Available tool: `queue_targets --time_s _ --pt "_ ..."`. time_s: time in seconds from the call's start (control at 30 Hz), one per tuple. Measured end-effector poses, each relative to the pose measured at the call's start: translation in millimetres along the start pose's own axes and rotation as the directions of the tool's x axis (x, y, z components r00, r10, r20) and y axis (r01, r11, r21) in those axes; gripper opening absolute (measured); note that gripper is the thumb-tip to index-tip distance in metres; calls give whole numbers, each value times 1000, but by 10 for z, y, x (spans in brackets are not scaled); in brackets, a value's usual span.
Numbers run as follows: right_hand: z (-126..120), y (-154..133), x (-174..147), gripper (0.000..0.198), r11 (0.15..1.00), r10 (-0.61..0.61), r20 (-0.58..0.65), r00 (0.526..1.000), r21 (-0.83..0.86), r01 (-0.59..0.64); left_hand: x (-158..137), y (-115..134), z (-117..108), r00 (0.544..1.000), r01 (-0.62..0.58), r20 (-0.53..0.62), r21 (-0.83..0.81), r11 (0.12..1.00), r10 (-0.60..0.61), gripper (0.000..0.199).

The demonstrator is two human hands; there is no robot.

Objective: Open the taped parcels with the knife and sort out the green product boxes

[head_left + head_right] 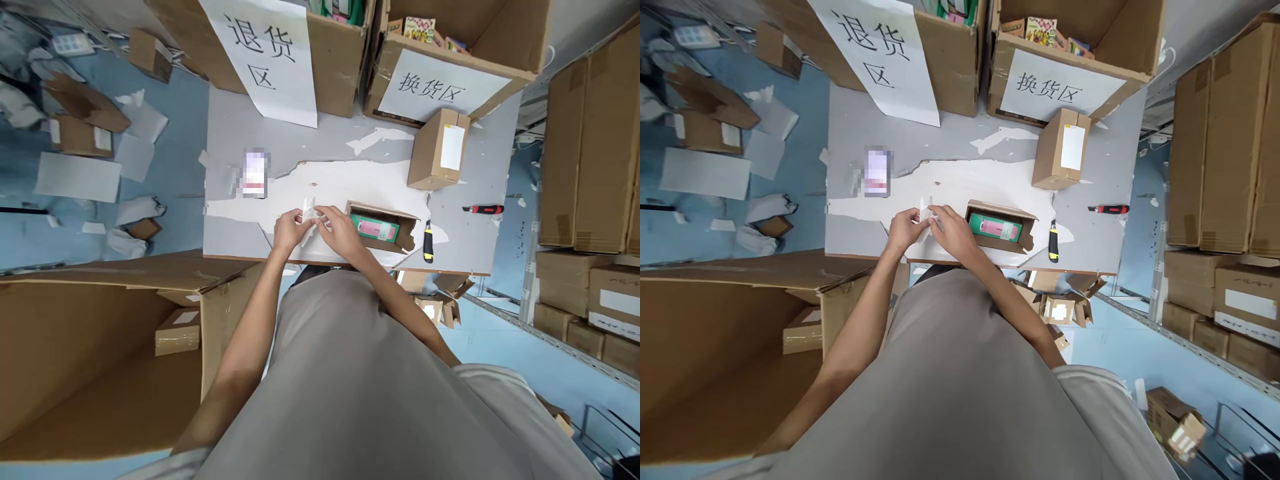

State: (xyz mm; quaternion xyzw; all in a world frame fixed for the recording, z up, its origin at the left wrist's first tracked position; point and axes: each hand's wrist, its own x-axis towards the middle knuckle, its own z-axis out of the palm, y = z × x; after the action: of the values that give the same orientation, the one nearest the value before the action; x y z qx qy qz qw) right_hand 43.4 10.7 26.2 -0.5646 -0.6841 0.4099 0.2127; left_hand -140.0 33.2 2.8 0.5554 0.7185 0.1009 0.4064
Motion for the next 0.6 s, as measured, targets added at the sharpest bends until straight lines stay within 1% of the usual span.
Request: queue_targets --time_s 0.07,0.17,0.2,0.27,0.3,0.33,0.37,0.4,0.43,0.47,0.5,0.53,0.57,0.6 --pt "-10 21 -106 36 1000 19 -11 1000 -14 -19 121 -38 107 998 47 38 47 998 -49 20" --pt "-165 65 -385 36 997 70 -62 996 -36 -72 306 -16 289 989 96 100 117 988 -108 26" --pt "-245 87 -501 35 995 89 -93 992 -39 -93 357 7 348 985 106 120 133 985 -122 34" --pt "-433 161 -768 36 992 119 -183 976 -26 -125 420 61 446 982 96 149 149 984 -118 63" --pt "-538 220 -916 36 990 134 -241 961 -11 -141 426 85 482 984 72 149 145 987 -93 76" --pt "-646 298 -1070 37 987 157 -309 938 9 -162 414 103 510 989 35 138 132 991 -53 84" --pt "-752 399 -1226 38 981 191 -382 904 32 -194 385 114 531 992 -16 125 110 994 2 85" --pt "-853 521 -1376 39 970 236 -457 858 60 -235 342 118 550 991 -72 116 81 994 62 81" --pt "-943 663 -1509 41 953 291 -531 796 94 -286 292 116 570 986 -122 122 49 991 115 76" --pt "-1017 817 -1616 44 931 348 -596 724 131 -340 239 112 595 978 -156 143 26 987 151 73" --pt "-1071 978 -1688 46 905 402 -638 656 168 -391 190 108 628 970 -172 176 19 985 166 73" --pt "-1105 1136 -1719 46 875 455 -653 606 202 -439 149 109 670 964 -171 212 29 985 161 74" --pt "-1117 1287 -1708 45 850 500 -633 590 227 -476 118 116 721 957 -167 244 35 985 154 77" --pt "-1112 1426 -1659 42 828 540 -592 599 245 -504 98 130 780 951 -156 278 48 987 137 81"
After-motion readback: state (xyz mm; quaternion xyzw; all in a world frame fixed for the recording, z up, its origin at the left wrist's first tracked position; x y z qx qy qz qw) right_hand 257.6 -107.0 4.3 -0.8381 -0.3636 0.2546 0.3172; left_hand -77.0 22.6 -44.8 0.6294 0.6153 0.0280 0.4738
